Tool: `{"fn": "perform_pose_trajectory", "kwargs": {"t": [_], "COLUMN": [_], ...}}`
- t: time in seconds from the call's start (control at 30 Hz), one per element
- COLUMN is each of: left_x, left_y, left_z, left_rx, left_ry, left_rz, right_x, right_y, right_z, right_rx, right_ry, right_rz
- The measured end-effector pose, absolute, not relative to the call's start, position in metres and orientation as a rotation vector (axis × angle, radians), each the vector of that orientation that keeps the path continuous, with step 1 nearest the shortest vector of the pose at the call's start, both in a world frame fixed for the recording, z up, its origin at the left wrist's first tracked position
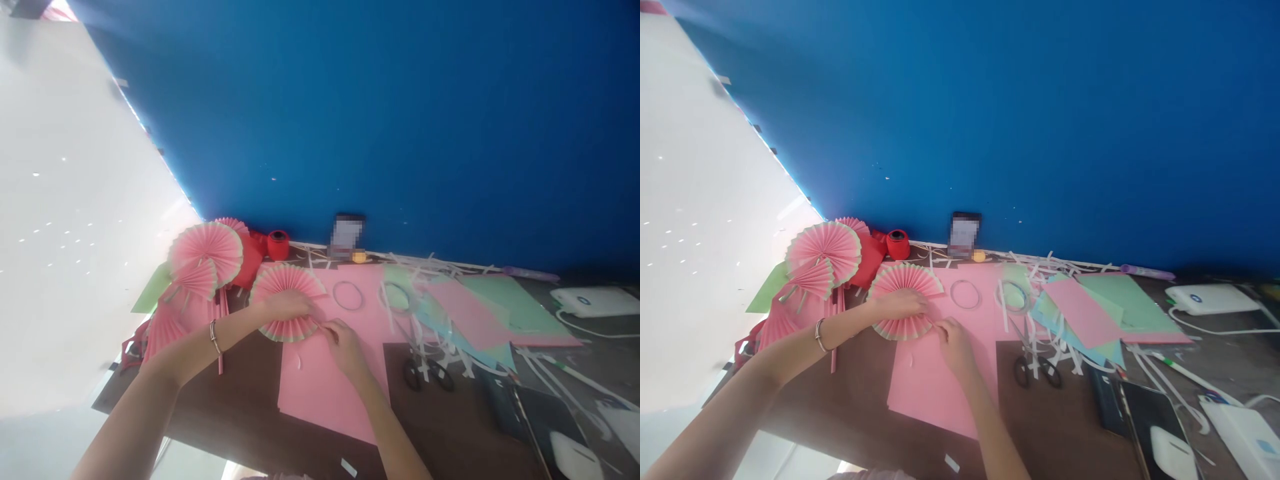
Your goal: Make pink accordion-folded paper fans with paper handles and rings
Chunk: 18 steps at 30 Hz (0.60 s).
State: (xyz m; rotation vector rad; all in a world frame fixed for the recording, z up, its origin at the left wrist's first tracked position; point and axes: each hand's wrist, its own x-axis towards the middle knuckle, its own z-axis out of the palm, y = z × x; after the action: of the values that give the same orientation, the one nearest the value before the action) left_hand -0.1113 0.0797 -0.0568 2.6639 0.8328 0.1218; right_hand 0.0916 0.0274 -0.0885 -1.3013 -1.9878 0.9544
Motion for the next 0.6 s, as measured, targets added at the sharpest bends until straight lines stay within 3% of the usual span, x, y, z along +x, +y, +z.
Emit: {"fn": "perform_pose_trajectory", "kwargs": {"t": [0.6], "left_x": [-0.091], "left_y": [0.064], "left_z": [-0.057], "left_rx": [2.745], "left_ry": [0.875], "left_rz": [0.188], "right_x": [0.089], "right_y": [0.021], "right_z": [-0.096], "right_rx": [-1.331], "right_ry": [-2.047], "right_rz": [0.838]}}
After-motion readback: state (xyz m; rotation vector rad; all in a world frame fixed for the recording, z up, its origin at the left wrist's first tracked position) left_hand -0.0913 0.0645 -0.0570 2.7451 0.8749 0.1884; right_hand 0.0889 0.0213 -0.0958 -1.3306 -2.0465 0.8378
